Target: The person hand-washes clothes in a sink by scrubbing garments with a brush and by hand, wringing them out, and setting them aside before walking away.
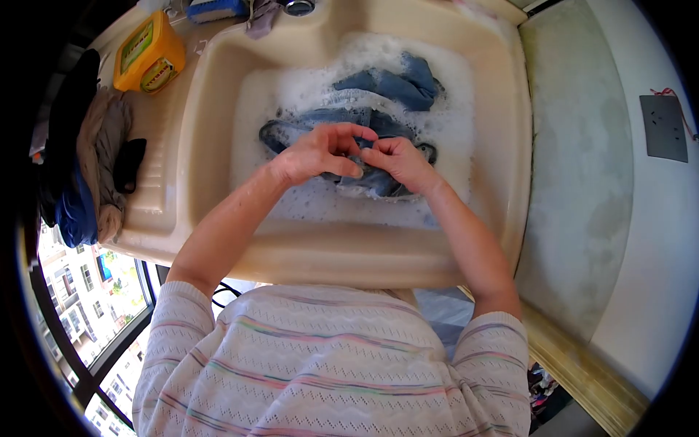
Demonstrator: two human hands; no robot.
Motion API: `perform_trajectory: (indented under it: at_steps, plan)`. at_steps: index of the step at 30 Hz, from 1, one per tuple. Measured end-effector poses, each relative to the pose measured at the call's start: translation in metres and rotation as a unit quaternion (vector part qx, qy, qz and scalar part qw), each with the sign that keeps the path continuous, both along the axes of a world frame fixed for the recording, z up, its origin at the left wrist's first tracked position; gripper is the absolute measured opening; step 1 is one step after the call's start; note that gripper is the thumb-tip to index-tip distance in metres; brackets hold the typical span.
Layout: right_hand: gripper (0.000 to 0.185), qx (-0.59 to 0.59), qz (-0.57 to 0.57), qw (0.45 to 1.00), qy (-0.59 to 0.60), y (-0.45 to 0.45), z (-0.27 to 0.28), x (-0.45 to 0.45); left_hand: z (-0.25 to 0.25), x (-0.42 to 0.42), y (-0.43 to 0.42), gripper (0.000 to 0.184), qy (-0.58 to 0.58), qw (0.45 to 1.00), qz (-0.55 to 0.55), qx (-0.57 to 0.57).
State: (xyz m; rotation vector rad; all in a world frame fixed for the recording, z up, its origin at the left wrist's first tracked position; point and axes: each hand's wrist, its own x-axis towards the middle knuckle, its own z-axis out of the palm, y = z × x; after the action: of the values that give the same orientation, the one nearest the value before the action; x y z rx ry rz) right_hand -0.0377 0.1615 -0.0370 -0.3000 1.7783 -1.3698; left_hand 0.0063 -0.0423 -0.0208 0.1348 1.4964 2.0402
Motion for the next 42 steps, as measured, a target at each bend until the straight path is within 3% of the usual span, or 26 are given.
perform_trajectory:
  at_steps: [3,4,5,6,7,8,10,13,16,19,21,22,25,28,30,32,34,35,37,38,40,42]
  plan:
    - [0.025,0.078,0.051,0.995,0.031,0.015,0.002,0.006,0.002,0.007,0.002,0.049,-0.002,0.997,-0.082,-0.012]
    - [0.026,0.114,0.069,0.99,0.04,0.025,0.004,0.006,0.005,0.005,-0.004,0.049,0.017,0.988,-0.117,-0.102]
    - [0.031,0.148,0.009,0.989,-0.023,0.037,0.008,0.006,0.009,0.002,-0.011,0.048,0.036,0.97,-0.149,-0.189]
    - [0.032,0.225,-0.009,0.974,0.03,0.057,0.003,0.003,0.009,0.0,-0.019,0.048,0.053,0.944,-0.179,-0.271]
    - [0.035,0.299,-0.024,0.95,0.084,0.079,-0.005,-0.001,-0.004,-0.003,-0.034,0.046,0.167,0.886,-0.1,-0.42]
    - [0.037,0.358,-0.016,0.92,0.158,0.095,-0.009,-0.003,-0.021,-0.003,-0.052,0.043,0.271,0.788,-0.015,-0.552]
    - [0.041,0.458,-0.004,0.835,0.304,0.116,-0.016,-0.001,-0.037,0.004,-0.077,0.043,0.331,0.615,0.096,-0.709]
    - [0.047,0.402,-0.163,0.9,0.049,0.09,-0.027,0.01,-0.075,0.003,-0.09,0.037,0.134,0.762,0.013,-0.633]
    - [0.051,0.501,-0.015,0.866,-0.01,0.06,-0.035,-0.009,-0.108,-0.011,-0.083,0.041,0.052,0.767,-0.013,-0.64]
    - [0.052,0.496,0.114,0.84,0.189,0.076,-0.117,-0.011,-0.16,-0.024,-0.065,0.035,0.183,0.61,-0.231,-0.736]
    - [0.048,0.453,0.033,0.87,0.193,0.096,-0.202,-0.02,-0.165,-0.033,-0.07,0.028,0.166,0.636,-0.172,-0.733]
    - [0.046,0.47,0.04,0.865,0.171,0.088,-0.196,-0.023,-0.168,-0.031,-0.072,0.025,0.155,0.651,-0.146,-0.729]
    - [0.042,0.564,0.14,0.806,0.112,0.053,-0.089,-0.035,-0.169,-0.026,-0.077,0.019,0.126,0.691,-0.058,-0.71]
    - [0.039,0.567,0.154,0.793,0.16,0.08,-0.062,-0.051,-0.111,-0.031,-0.103,0.025,0.12,0.719,-0.031,-0.684]
    - [0.036,0.506,0.039,0.834,0.217,0.104,-0.038,-0.051,-0.073,-0.029,-0.114,0.027,0.14,0.705,-0.03,-0.694]
    - [0.03,0.502,-0.003,0.818,0.281,0.117,0.003,-0.06,-0.026,-0.028,-0.123,0.031,0.184,0.689,-0.02,-0.7]
    - [0.03,0.359,-0.157,0.897,0.203,0.125,0.043,-0.074,0.029,-0.031,-0.139,0.035,0.243,0.678,-0.021,-0.694]
    - [0.03,0.324,-0.163,0.901,0.236,0.118,0.077,-0.076,0.056,-0.034,-0.149,0.036,0.271,0.673,-0.028,-0.688]
    - [0.028,0.262,-0.175,0.891,0.326,0.111,0.14,-0.088,0.099,-0.039,-0.163,0.034,0.321,0.587,-0.026,-0.743]
    - [0.027,0.236,-0.177,0.875,0.383,0.111,0.169,-0.094,0.129,-0.037,-0.168,0.034,0.341,0.589,-0.03,-0.732]
    - [0.023,0.227,-0.192,0.874,0.385,0.095,0.253,-0.083,0.177,-0.032,-0.175,0.035,0.253,0.681,0.088,-0.682]
    - [0.017,0.179,-0.204,0.847,0.457,0.095,0.312,-0.084,0.244,-0.024,-0.171,0.04,0.233,0.661,0.081,-0.709]
